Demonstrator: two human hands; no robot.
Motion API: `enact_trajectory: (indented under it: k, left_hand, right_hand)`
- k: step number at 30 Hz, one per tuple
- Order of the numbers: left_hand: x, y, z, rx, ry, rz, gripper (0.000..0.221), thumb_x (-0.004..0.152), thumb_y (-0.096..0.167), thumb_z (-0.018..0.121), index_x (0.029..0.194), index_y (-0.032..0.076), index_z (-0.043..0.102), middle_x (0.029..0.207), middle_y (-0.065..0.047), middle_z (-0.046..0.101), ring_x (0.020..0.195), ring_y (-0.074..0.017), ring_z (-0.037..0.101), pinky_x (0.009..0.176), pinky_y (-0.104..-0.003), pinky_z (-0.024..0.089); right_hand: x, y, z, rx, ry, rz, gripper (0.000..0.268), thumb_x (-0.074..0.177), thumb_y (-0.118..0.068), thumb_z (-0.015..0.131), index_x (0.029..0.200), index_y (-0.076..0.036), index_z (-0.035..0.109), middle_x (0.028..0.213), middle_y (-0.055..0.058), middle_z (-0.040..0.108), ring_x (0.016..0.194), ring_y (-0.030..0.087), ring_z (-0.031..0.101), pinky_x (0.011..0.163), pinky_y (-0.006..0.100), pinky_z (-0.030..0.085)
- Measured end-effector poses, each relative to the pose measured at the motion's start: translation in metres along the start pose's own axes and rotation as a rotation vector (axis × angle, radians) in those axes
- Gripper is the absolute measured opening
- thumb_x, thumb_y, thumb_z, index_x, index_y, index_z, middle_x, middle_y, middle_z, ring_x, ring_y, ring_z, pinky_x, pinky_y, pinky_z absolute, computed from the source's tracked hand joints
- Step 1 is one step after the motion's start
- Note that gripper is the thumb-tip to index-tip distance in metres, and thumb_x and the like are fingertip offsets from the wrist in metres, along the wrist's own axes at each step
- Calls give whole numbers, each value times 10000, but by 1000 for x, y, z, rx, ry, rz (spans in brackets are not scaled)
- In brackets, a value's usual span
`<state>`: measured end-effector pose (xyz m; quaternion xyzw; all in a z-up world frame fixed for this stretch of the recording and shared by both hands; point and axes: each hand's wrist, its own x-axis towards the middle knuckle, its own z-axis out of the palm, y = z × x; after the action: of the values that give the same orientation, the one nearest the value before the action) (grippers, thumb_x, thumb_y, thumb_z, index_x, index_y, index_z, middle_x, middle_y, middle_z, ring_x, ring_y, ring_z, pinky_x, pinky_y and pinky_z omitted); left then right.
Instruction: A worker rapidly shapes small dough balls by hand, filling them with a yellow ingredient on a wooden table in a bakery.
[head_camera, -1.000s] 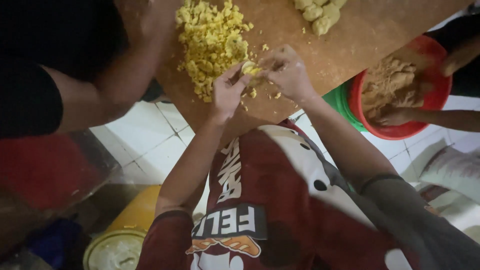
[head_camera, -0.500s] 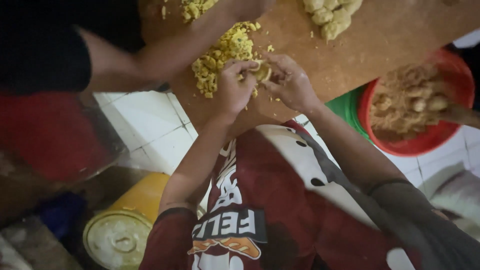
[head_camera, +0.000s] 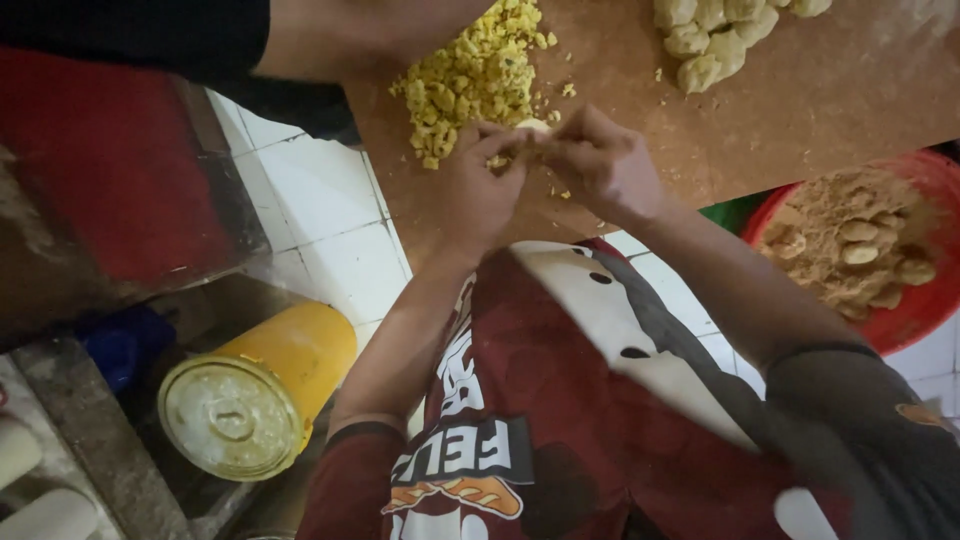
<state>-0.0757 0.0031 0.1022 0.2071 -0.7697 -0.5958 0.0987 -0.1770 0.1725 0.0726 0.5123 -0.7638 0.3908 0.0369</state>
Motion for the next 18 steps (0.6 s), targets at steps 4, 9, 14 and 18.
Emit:
enact_trajectory:
  k: [4,9,14,18]
  left_hand:
    - [-9,21,-3,218,87,245,194,892,118,809,1066,202,828,980,-21,806,929,-222,803,823,-351,658]
    - [-8,28,-21,-11,-81,367,341,836,-49,722,1033,204,838,971,-2,833,906,-187,812,849,-321,641]
    - [7,-31,-7,-643,-212,-254,425,814,79,977,1168,39,746,1060,-101,779,940,-169,775,805,-304,694]
    - [9,-53,4,-673,-337,-265,324,797,6,945,1063,12,758,933,-118,777,815,-200,797,697,-296,701]
  right_hand:
    - [7,0,-6,-46,129,-178,92,1027,-91,755,1049,-101,844,1012,111,675,774,277,716,655,341,573]
    - [-17,-3,-7,74,122,109,164,915,-14,804,971,-167,803,845,14,699,727,240,708,650,341,551]
    - [4,-61,-24,258,264,242,150,944,42,830,1088,7,802,1039,190,640,764,311,680,750,435,574]
    - [-51,-41,-2,39,328,328,170,899,-99,967,1038,-92,870,1013,137,670,736,289,691,717,387,572]
